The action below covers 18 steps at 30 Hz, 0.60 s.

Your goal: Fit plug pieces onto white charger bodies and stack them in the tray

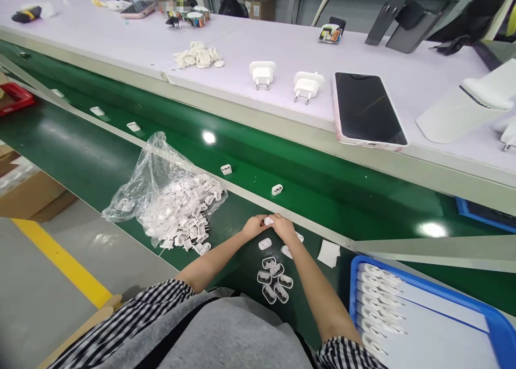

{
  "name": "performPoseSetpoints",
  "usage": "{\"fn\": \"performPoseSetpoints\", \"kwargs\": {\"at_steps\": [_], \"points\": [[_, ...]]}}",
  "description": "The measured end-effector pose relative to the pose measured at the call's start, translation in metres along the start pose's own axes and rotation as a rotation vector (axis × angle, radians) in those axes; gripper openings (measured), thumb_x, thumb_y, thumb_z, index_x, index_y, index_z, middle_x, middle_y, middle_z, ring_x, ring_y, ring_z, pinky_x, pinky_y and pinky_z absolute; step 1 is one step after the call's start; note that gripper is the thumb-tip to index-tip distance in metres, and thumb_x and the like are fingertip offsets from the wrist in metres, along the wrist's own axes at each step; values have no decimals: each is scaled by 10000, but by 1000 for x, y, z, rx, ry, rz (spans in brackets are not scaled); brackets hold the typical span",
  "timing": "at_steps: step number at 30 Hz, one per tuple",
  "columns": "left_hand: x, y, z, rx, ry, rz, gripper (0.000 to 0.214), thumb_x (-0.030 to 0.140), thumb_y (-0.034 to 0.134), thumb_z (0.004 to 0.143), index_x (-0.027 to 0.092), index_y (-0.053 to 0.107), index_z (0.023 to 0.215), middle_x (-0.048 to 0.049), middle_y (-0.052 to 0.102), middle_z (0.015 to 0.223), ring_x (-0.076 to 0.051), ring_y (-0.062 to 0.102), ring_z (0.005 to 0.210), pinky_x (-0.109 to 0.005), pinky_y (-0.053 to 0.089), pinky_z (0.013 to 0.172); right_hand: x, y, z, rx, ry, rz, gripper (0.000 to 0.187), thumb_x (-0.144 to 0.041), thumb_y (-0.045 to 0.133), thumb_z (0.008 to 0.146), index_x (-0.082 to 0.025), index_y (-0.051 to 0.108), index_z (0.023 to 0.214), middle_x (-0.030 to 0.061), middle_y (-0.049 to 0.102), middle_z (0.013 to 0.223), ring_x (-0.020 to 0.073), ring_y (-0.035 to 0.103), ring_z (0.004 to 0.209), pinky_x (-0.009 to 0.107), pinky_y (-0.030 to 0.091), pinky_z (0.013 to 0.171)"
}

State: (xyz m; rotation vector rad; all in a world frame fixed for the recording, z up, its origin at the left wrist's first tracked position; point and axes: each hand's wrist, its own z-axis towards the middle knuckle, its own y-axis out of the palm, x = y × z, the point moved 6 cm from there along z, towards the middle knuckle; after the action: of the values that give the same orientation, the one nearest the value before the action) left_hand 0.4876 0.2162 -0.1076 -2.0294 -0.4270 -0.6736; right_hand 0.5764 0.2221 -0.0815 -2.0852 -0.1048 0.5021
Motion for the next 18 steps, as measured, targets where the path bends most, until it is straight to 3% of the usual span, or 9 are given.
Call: {"fn": "performPoseSetpoints", "kwargs": {"at_steps": [7,12,16,18], "points": [[9,2,-4,-40,30,123,369,201,454,715,144,436,1079,-78,540,1000,-185,509,900,-258,396,748,-6,0,3,-104,-30,-119,246,-138,399,749,-138,491,978,83,517,1018,179,530,844,231,379,641],[20,6,3,-206,-45,255,287,254,514,691,111,531,939,-132,579,883,-244,537,847,-312,416,701,-9,-3,6,-161,-72,-138,200,-85,405,719,-121,543,859,95,588,877,196,552,789,239,368,613],[23,3,14,-249,-109,260,174,189,607,601,109,593,755,-138,595,800,-253,557,781,-300,427,648,-8,-2,11,-204,-93,-144,172,-71,425,696,-114,564,788,97,615,775,208,565,742,244,364,579],[20,2,14,-255,-117,249,197,206,626,580,119,595,753,-125,597,791,-250,557,778,-289,427,640,-6,1,12,-208,-89,-143,173,-79,427,701,-109,560,807,103,615,789,213,565,749,247,365,580]]}}
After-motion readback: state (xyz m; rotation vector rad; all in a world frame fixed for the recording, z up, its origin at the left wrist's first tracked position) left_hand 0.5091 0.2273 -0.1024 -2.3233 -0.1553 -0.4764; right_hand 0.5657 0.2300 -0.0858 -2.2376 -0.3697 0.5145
